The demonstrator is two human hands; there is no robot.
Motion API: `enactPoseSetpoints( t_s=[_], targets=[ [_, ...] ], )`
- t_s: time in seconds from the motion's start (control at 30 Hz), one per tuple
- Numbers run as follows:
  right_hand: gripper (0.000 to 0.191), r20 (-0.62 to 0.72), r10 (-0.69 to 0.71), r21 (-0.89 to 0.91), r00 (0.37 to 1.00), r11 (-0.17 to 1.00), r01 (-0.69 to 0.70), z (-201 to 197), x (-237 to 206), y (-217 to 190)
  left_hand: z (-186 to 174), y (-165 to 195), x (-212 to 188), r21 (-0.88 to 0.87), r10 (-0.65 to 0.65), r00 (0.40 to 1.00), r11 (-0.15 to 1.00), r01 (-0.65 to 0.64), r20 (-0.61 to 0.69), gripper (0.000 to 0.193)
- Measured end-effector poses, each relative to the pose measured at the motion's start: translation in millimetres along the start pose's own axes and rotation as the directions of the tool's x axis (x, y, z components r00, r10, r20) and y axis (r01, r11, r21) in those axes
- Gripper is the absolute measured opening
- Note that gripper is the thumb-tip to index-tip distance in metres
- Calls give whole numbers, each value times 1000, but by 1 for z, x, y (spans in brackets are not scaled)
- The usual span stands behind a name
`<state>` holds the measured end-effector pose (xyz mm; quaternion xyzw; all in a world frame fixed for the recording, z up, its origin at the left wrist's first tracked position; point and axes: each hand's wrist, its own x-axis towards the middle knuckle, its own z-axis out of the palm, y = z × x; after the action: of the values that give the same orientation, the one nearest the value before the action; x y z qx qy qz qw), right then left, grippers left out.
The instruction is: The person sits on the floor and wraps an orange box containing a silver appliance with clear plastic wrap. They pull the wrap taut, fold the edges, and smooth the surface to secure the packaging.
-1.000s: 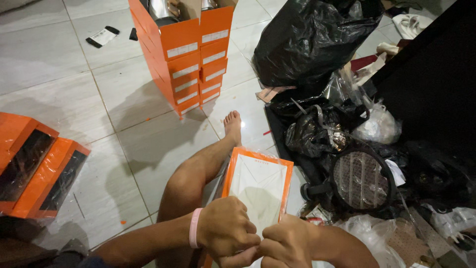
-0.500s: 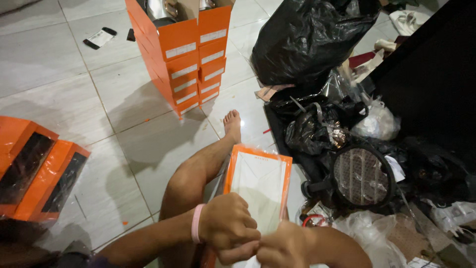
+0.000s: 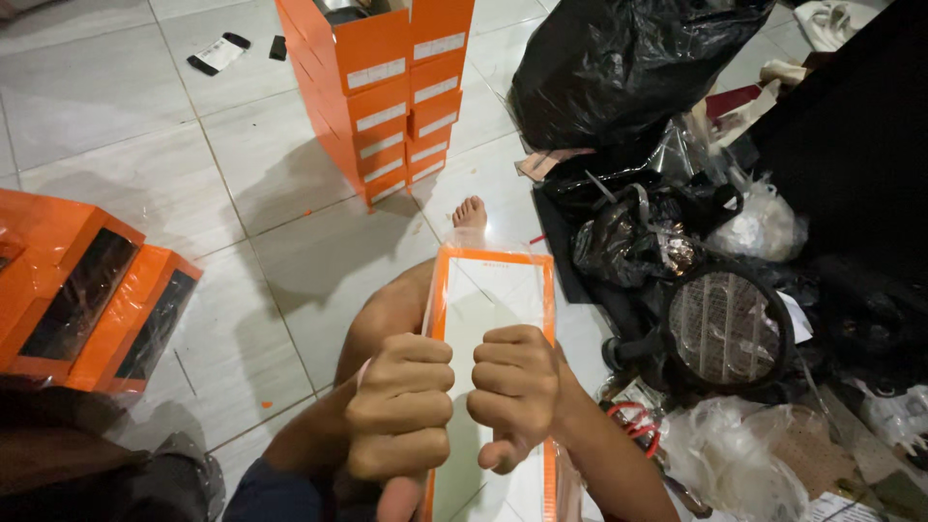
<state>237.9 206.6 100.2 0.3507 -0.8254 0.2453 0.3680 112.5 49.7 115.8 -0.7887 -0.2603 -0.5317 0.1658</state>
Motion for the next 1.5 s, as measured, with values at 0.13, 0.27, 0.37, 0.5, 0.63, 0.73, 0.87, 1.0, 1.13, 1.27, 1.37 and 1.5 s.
enactPoseSetpoints(
  t_s=[0.13, 0.27, 0.37, 0.5, 0.63, 0.73, 0.87, 1.0, 1.13, 1.27, 1.37, 1.5],
  targets=[
    [58, 0, 38, -12, 999, 999, -38, 0, -6, 0, -3, 5, 13, 7, -27, 998, 1000, 27, -50, 60],
    [57, 2, 50, -1, 999, 999, -50, -2, -5, 3, 1, 6, 25, 37, 7, 993, 999, -3, -115, 57],
    [57, -13, 62, -14, 998, 998, -62, -2, -3, 2, 1, 5, 32, 58, 38, 984, 998, -28, -173, 56],
    [56, -28, 97, -3, 995, 995, -97, -1, -6, -2, -9, 13, 42, 83, -47, 996, 995, 53, -77, 54],
    [56, -16, 100, 13, 995, 995, -100, 1, -17, 2, -14, 27, 58, 80, -173, 984, 981, 176, -44, 53],
    [52, -18, 87, 23, 996, 996, -87, 5, -27, 11, -6, 11, 63, 38, -113, 993, 993, 114, -27, 51],
    [48, 41, 421, -39, 906, 907, -420, 5, -37, 15, 8, -43, 63, 159, 35, 999, 987, -37, 16, 43],
    [55, 371, 765, -264, 527, 631, -730, -1, -37, 10, 15, -73, 67, 434, -260, 926, 892, 124, 272, 50],
    [26, 208, 622, -324, 755, 772, -547, -4, -27, 8, 25, -74, 61, 413, -95, 883, 903, -118, 460, 53],
    [20, 307, 400, -532, 864, 825, -193, -10, -13, -2, 24, -95, 30, 53, -186, 822, 981, 188, 538, 35],
    [16, 482, 259, -622, 837, 774, 118, -17, 0, -14, 22, -128, 11, -170, -551, 323, 311, 935, 769, 70],
    [24, 720, 184, -606, 669, 637, 476, -14, 22, -15, 57, -142, 7, 220, -443, -146, 121, 968, 885, 73]
  ],
)
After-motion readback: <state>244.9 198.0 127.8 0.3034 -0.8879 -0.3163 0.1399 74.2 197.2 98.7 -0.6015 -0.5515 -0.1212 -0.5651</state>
